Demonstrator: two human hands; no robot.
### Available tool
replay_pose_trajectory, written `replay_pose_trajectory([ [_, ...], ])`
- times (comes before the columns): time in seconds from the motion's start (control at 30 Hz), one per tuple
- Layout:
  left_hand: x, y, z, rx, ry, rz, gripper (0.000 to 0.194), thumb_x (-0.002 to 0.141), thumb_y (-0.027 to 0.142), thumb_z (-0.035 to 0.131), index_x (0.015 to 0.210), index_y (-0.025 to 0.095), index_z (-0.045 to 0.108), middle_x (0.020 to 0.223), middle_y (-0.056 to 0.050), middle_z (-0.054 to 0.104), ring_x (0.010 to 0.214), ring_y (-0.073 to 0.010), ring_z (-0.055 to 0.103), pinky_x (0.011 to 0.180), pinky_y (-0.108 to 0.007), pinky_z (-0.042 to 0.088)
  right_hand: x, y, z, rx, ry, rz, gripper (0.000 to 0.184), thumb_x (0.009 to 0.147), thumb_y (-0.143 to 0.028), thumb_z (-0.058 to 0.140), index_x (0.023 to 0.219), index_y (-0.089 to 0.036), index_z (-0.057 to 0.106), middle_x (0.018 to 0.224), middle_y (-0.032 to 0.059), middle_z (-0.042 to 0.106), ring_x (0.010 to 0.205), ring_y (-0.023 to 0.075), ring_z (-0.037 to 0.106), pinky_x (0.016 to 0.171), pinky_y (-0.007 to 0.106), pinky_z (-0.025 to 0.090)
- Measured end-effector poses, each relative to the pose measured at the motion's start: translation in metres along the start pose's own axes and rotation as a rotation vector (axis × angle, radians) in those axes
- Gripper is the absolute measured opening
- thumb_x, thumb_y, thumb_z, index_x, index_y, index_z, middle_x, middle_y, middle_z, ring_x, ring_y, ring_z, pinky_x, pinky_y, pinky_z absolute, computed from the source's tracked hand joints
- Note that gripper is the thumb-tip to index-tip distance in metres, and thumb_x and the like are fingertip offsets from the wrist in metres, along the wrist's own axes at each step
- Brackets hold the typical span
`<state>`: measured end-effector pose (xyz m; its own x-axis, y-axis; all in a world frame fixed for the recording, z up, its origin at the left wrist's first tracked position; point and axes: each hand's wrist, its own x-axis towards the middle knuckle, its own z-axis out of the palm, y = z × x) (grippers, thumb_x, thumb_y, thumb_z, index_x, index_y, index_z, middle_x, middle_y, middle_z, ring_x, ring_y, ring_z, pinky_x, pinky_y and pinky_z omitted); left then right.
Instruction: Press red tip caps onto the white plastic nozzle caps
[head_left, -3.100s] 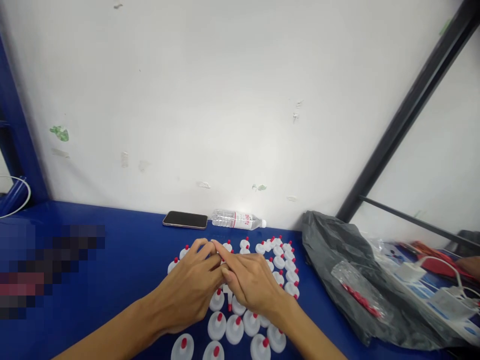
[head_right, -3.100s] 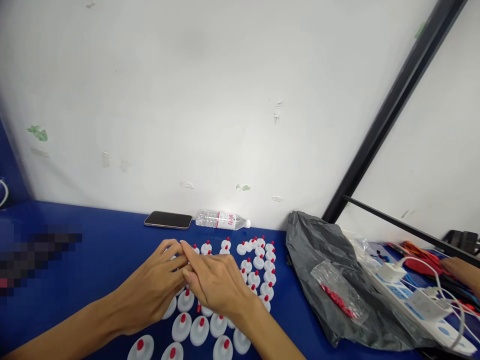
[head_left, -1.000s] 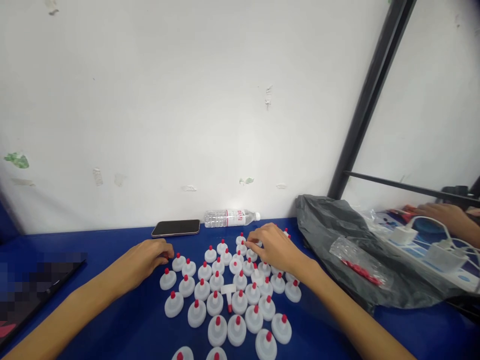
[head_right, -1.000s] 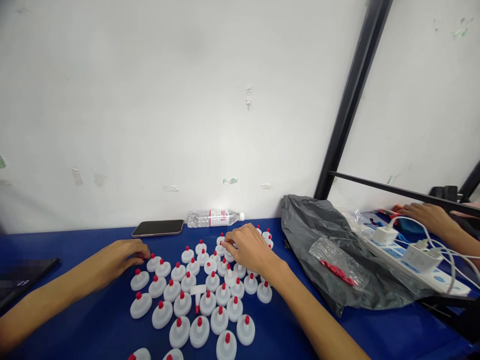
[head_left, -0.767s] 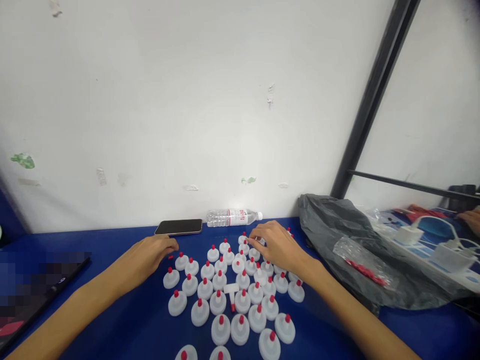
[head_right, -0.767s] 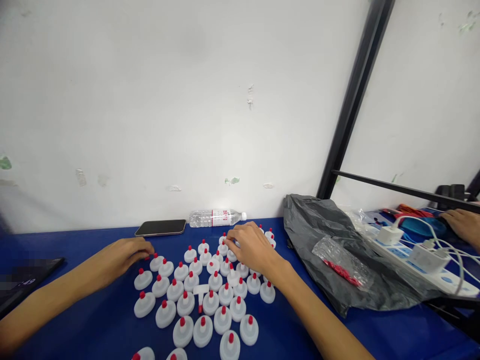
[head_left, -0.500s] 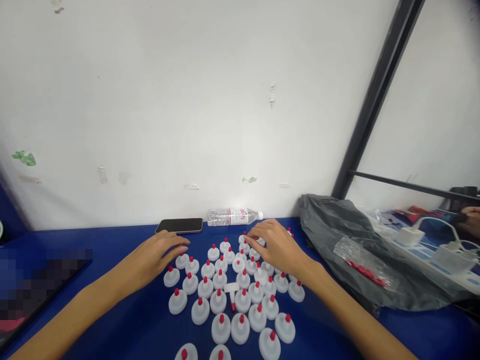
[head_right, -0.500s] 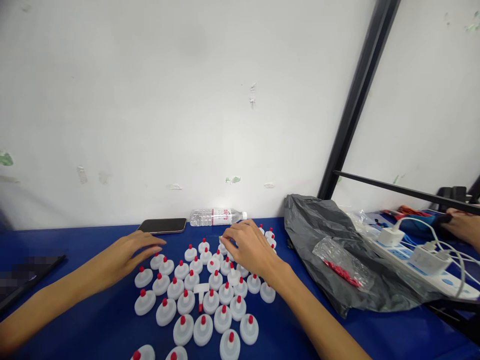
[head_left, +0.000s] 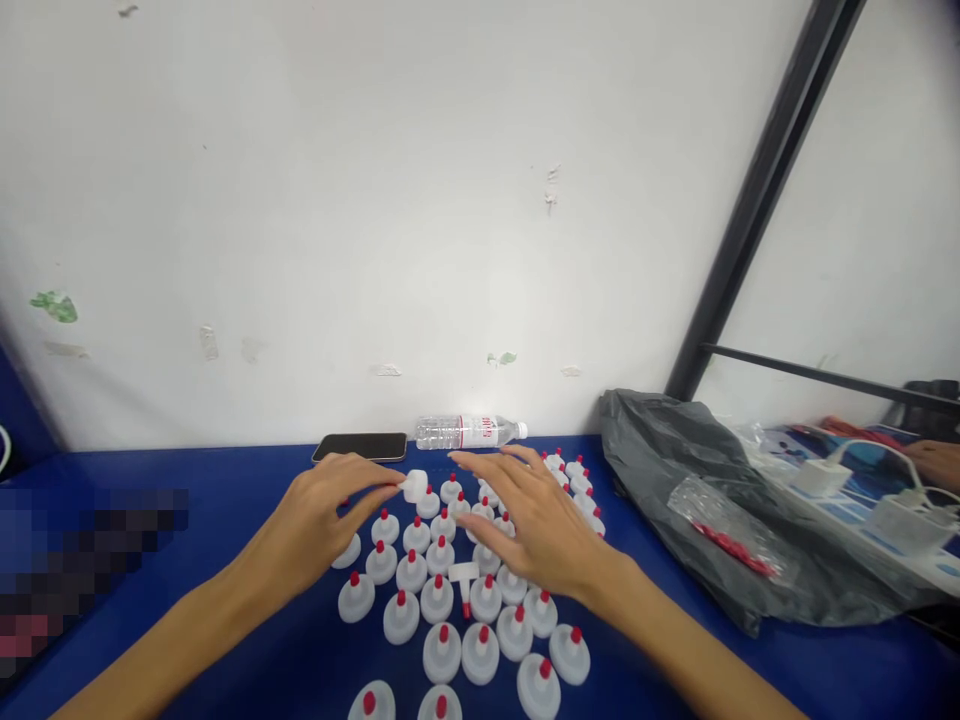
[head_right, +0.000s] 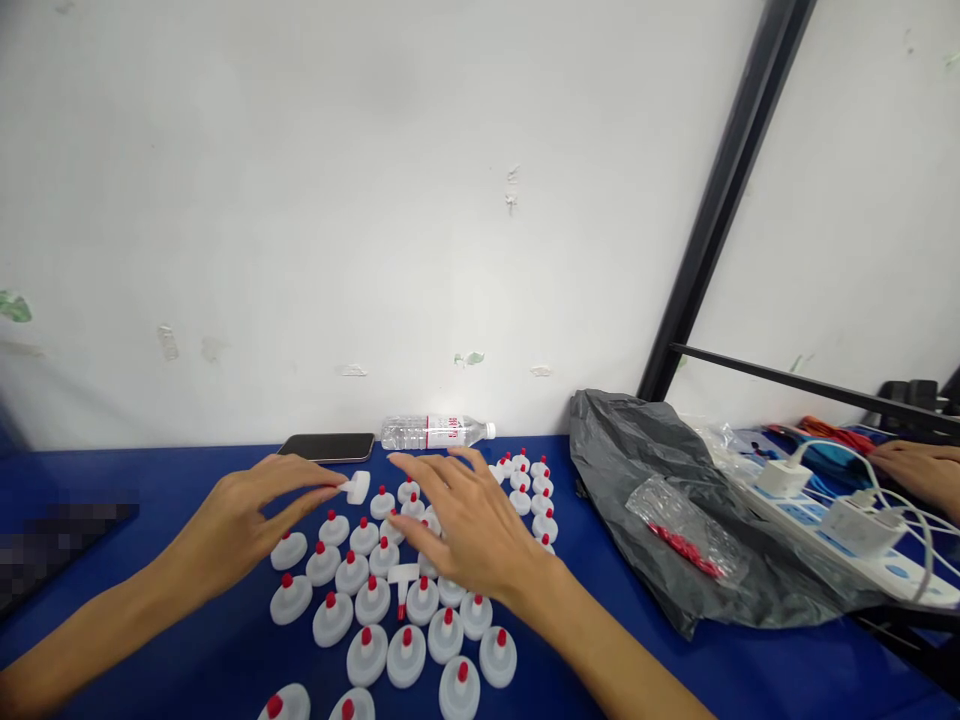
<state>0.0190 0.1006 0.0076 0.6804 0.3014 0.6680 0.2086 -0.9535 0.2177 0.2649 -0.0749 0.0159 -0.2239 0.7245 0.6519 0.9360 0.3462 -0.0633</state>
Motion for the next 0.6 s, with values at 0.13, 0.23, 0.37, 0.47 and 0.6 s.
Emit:
replay_pose_trajectory([
  [0.13, -0.002, 0.031, 0.007, -0.05, 0.144, 0.241, 0.015, 0.111, 0.027, 0.061, 0.117, 0.027, 0.074, 0.103, 0.001, 0.085, 0.092, -0.0169, 0.078, 0.087, -0.031, 0.06, -0.003, -0.015, 0.009, 0.03, -0.036, -0.031, 0.059, 0.112, -0.05, 0.06, 0.161, -0.022, 0.046, 0.139, 0.0119, 0.075, 0.124, 0.027, 0.073, 0.123, 0.056, 0.043],
  [0.23, -0.005, 0.042, 0.01, -0.037, 0.184, 0.35, 0.019, 0.11, 0.016, 0.06, 0.122, 0.025, 0.07, 0.103, -0.001, 0.085, 0.091, -0.0169, 0.079, 0.086, -0.031, 0.06, -0.005, -0.018, 0.015, 0.043, 0.012, -0.061, 0.037, 0.114, -0.04, 0.058, 0.146, -0.024, 0.06, 0.131, 0.0088, 0.078, 0.118, 0.0249, 0.074, 0.118, 0.052, 0.046],
  [0.37, -0.007, 0.046, 0.012, 0.025, 0.181, 0.402, 0.025, 0.109, 0.012, 0.057, 0.128, 0.024, 0.066, 0.106, -0.003, 0.083, 0.094, -0.0185, 0.077, 0.087, -0.035, 0.059, -0.004, -0.019, 0.015, 0.02, 0.049, -0.063, 0.037, 0.11, -0.041, 0.064, 0.141, -0.02, 0.065, 0.122, 0.011, 0.078, 0.111, 0.0264, 0.073, 0.106, 0.048, 0.054],
  [0.47, -0.006, 0.048, 0.011, 0.106, 0.169, 0.459, 0.022, 0.11, 0.012, 0.055, 0.126, 0.021, 0.066, 0.1, -0.004, 0.081, 0.09, -0.0178, 0.074, 0.083, -0.036, 0.056, -0.004, -0.019, 0.015, 0.053, 0.04, -0.077, 0.031, 0.111, -0.042, 0.063, 0.134, -0.022, 0.067, 0.121, 0.0097, 0.08, 0.112, 0.0251, 0.074, 0.112, 0.047, 0.051],
  [0.6, -0.005, 0.051, 0.014, 0.242, 0.124, 0.493, 0.013, 0.11, 0.015, 0.059, 0.12, 0.016, 0.067, 0.096, -0.004, 0.077, 0.089, -0.0201, 0.068, 0.082, -0.038, 0.05, -0.007, -0.018, 0.021, 0.107, 0.031, -0.076, 0.028, 0.112, -0.04, 0.063, 0.134, -0.022, 0.066, 0.122, 0.0058, 0.082, 0.113, 0.0219, 0.077, 0.124, 0.045, 0.042],
])
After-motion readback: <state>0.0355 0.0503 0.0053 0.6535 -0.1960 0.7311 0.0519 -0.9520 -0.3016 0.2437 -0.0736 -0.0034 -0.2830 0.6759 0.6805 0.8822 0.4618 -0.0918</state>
